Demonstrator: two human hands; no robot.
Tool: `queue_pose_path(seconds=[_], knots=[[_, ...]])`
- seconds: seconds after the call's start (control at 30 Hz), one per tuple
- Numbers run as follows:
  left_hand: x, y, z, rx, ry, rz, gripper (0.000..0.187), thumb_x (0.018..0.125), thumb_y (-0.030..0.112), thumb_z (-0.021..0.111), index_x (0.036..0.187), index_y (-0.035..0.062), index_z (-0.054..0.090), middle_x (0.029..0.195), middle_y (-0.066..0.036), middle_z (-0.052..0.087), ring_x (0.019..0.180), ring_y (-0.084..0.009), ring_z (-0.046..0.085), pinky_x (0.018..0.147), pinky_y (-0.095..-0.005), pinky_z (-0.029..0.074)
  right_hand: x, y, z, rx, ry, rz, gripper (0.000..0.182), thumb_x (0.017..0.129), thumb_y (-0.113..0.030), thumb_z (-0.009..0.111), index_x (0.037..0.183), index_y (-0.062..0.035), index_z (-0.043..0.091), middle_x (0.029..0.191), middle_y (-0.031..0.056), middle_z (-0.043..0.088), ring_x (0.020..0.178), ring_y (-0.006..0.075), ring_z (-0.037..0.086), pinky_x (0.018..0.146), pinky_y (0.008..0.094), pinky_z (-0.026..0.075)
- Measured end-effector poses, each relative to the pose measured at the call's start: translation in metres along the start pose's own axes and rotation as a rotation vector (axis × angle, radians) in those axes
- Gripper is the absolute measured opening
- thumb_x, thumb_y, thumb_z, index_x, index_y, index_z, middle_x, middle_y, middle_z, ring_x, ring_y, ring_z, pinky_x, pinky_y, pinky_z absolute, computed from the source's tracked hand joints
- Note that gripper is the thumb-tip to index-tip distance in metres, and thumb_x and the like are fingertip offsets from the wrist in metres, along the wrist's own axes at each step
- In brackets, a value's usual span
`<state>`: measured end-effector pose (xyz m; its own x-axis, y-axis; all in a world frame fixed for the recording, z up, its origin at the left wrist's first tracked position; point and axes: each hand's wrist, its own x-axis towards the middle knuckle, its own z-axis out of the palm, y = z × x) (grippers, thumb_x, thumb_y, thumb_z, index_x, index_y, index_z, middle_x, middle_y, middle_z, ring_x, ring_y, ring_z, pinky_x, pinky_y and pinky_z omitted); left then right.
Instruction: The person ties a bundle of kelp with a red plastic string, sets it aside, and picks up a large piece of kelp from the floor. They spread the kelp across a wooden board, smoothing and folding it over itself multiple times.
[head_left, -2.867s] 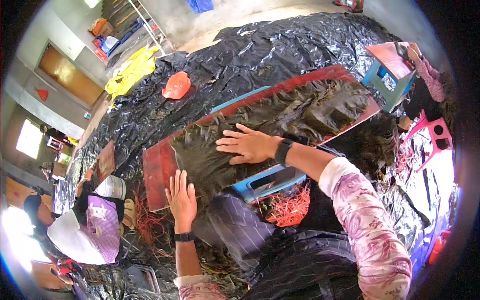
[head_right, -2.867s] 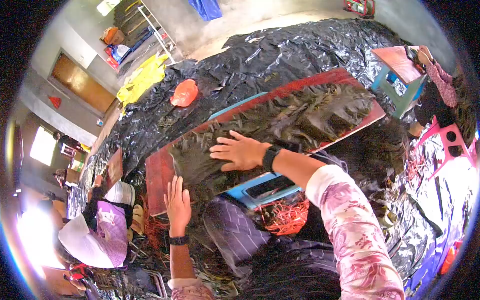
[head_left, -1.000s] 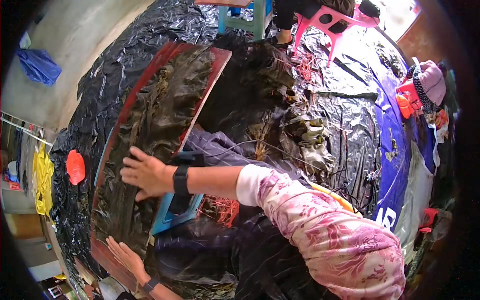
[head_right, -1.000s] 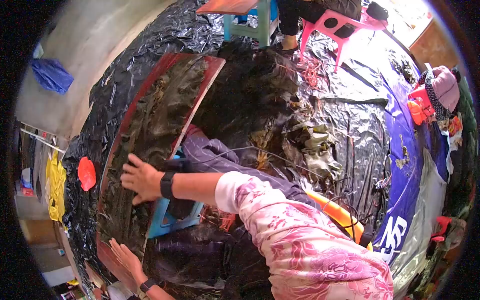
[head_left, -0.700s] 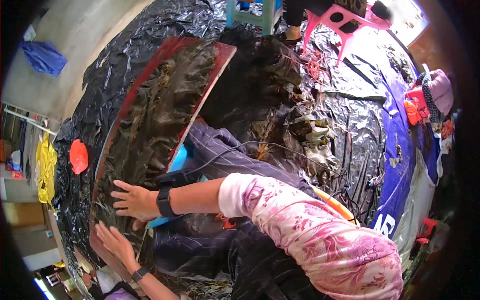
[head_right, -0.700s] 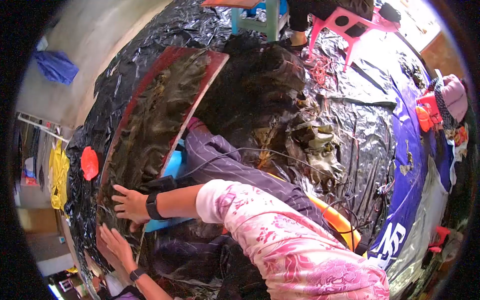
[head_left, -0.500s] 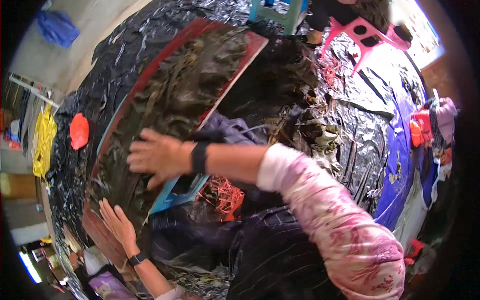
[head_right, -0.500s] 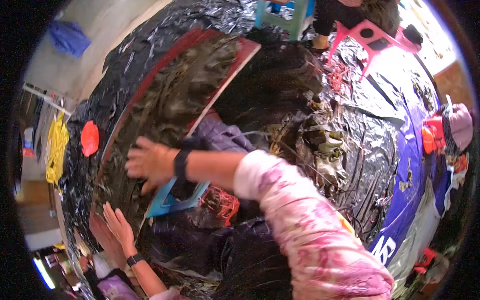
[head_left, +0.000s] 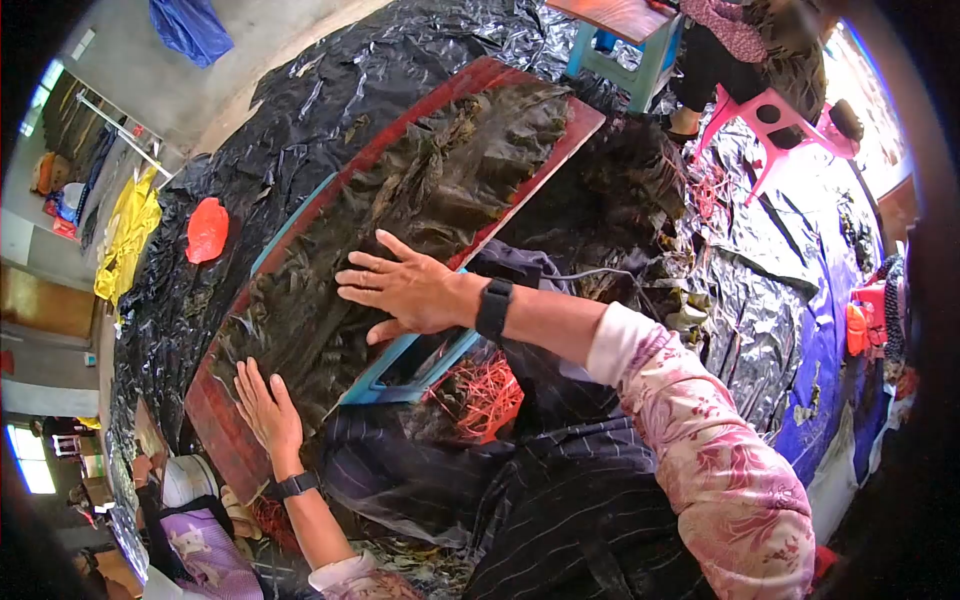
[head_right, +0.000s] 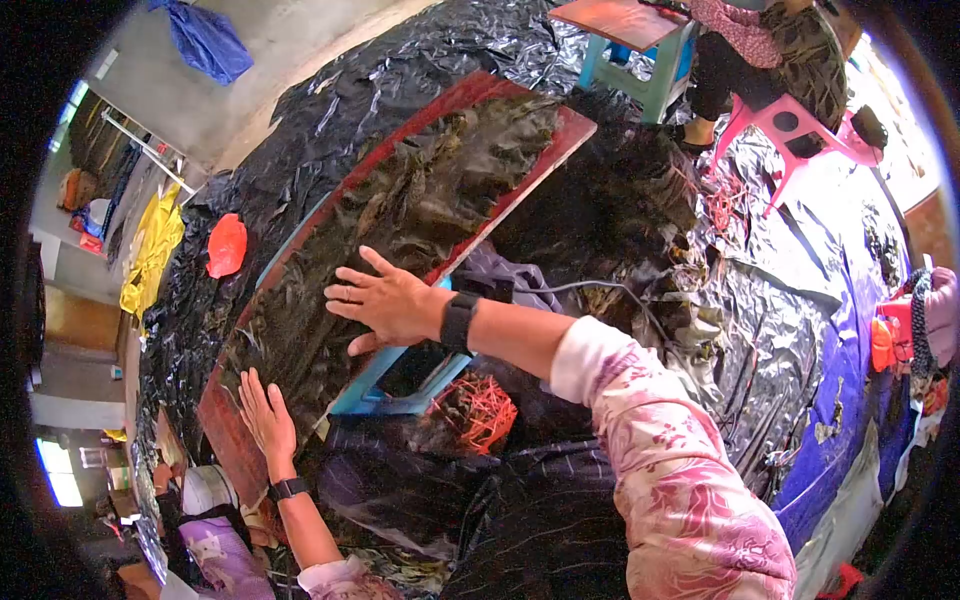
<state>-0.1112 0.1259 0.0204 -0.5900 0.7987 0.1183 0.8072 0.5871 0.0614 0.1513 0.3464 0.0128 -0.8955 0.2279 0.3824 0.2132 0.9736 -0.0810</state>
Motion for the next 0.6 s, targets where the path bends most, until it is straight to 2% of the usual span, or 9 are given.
queue_pose_path(seconds=[0.07,0.23,0.3,0.37,0.4,0.47,0.5,0.57,0.6], knots=[[-0.001,0.001,-0.002,-0.024,0.003,0.011,0.061,0.101,0.053,0.023,0.152,0.0191,0.024,0.159,-0.005,0.019,0.146,-0.0293,0.015,0.118,-0.0535,0.012,0.000,0.009,0.011,0.018,0.010,-0.008,0.078,0.091,-0.071,0.030,0.147,-0.0167,0.036,0.153,0.0007,0.035,0.144,0.0225,0.024,0.117,0.0545,0.008],[-0.002,0.005,-0.003,-0.029,0.009,0.009,0.060,0.101,0.053,0.024,0.152,0.0197,0.025,0.159,-0.004,0.019,0.146,-0.0288,0.015,0.118,-0.0531,0.011,-0.053,0.089,-0.042,-0.044,-0.098,0.191,0.071,0.094,-0.061,0.039,0.146,-0.0130,0.036,0.154,0.0060,0.032,0.144,0.0264,0.025,0.118,0.0501,0.013],[-0.003,0.006,-0.003,-0.027,0.016,0.001,0.060,0.101,0.052,0.025,0.152,0.0199,0.025,0.159,-0.004,0.019,0.146,-0.0287,0.015,0.118,-0.0531,0.011,-0.072,0.106,-0.072,-0.191,-0.144,0.273,0.068,0.095,-0.058,0.041,0.145,-0.0122,0.038,0.153,0.0066,0.033,0.144,0.0272,0.025,0.118,0.0496,0.012],[-0.002,0.006,-0.004,-0.030,0.015,0.008,0.059,0.101,0.052,0.025,0.152,0.0203,0.024,0.159,-0.004,0.019,0.146,-0.0283,0.014,0.118,-0.0530,0.011,-0.090,0.124,-0.078,-0.237,0.002,0.434,0.067,0.096,-0.058,0.038,0.143,-0.0110,0.043,0.152,0.0075,0.034,0.143,0.0279,0.026,0.117,0.0497,0.014],[-0.003,0.005,-0.003,-0.031,0.017,0.011,0.059,0.101,0.051,0.026,0.152,0.0197,0.025,0.159,-0.004,0.020,0.146,-0.0285,0.015,0.118,-0.0529,0.011,-0.094,0.127,-0.085,-0.207,0.130,0.540,0.059,0.096,-0.050,0.047,0.137,-0.0070,0.048,0.147,0.0116,0.041,0.139,0.0317,0.033,0.115,0.0493,0.022],[-0.003,0.005,-0.001,-0.027,0.026,0.012,0.059,0.102,0.050,0.027,0.152,0.0193,0.025,0.159,-0.004,0.020,0.146,-0.0288,0.016,0.118,-0.0529,0.011,-0.104,0.150,-0.083,-0.061,0.576,0.669,0.033,0.091,-0.027,0.059,0.114,-0.0028,0.061,0.119,0.0207,0.061,0.113,0.0371,0.056,0.095,0.0497,0.043],[-0.002,0.005,-0.001,-0.021,0.033,0.016,0.059,0.102,0.050,0.027,0.152,0.0189,0.025,0.159,-0.004,0.020,0.146,-0.0291,0.016,0.117,-0.0529,0.012,-0.108,0.158,-0.084,-0.109,0.572,0.846,0.035,0.091,-0.031,0.056,0.109,-0.0022,0.064,0.114,0.0224,0.062,0.106,0.0368,0.060,0.092,0.0505,0.045],[-0.001,0.006,-0.004,-0.020,0.046,0.022,0.059,0.101,0.049,0.029,0.151,0.0179,0.026,0.158,-0.005,0.021,0.146,-0.0298,0.017,0.117,-0.0530,0.012,-0.108,0.181,-0.082,-0.162,0.333,1.162,0.044,0.088,-0.041,0.058,0.109,-0.0029,0.065,0.114,0.0235,0.062,0.103,0.0383,0.060,0.091,0.0490,0.045],[-0.001,0.007,-0.004,-0.021,0.041,0.019,0.059,0.101,0.048,0.029,0.151,0.0176,0.026,0.158,-0.005,0.021,0.146,-0.0299,0.017,0.117,-0.0531,0.012,-0.102,0.185,-0.089,-0.168,0.348,1.161,0.044,0.088,-0.041,0.058,0.109,-0.0029,0.065,0.114,0.0235,0.062,0.103,0.0383,0.060,0.091,0.0490,0.045]])
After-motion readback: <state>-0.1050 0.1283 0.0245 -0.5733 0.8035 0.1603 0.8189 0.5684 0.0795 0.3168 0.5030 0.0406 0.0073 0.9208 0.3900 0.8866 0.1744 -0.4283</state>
